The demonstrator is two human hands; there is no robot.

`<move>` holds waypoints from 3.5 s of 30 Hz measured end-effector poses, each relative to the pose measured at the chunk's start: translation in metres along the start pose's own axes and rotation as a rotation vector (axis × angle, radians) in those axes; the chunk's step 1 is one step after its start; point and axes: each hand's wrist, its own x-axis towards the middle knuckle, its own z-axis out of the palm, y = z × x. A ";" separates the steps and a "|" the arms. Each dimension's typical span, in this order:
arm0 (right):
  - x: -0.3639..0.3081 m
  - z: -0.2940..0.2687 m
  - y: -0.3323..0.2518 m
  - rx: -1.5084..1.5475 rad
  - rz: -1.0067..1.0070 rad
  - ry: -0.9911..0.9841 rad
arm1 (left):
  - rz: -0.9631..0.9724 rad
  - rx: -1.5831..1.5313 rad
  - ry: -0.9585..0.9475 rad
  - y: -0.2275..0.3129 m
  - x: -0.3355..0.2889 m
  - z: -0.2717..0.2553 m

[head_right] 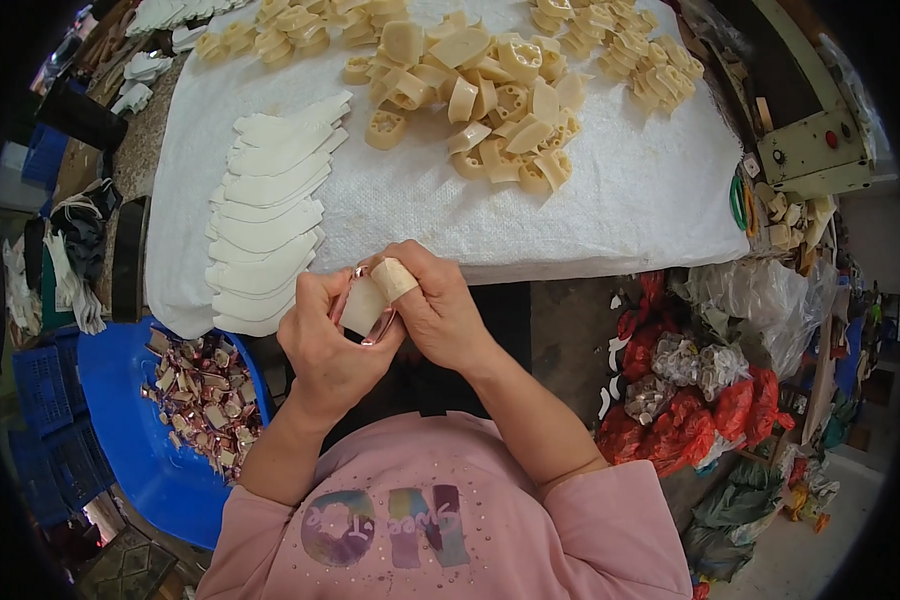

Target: Assembling white shoe upper components onto tan-colored plastic molds by hand.

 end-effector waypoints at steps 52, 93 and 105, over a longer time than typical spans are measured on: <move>0.154 0.062 0.008 -1.000 -0.514 -0.079 | -0.091 0.279 -0.118 -0.087 0.032 -0.075; 0.176 0.096 0.010 -1.225 -0.329 -0.230 | -0.050 0.343 -0.079 -0.101 0.030 -0.069; 0.178 0.098 0.010 -1.215 -0.365 -0.303 | -0.069 0.330 -0.090 -0.105 0.026 -0.070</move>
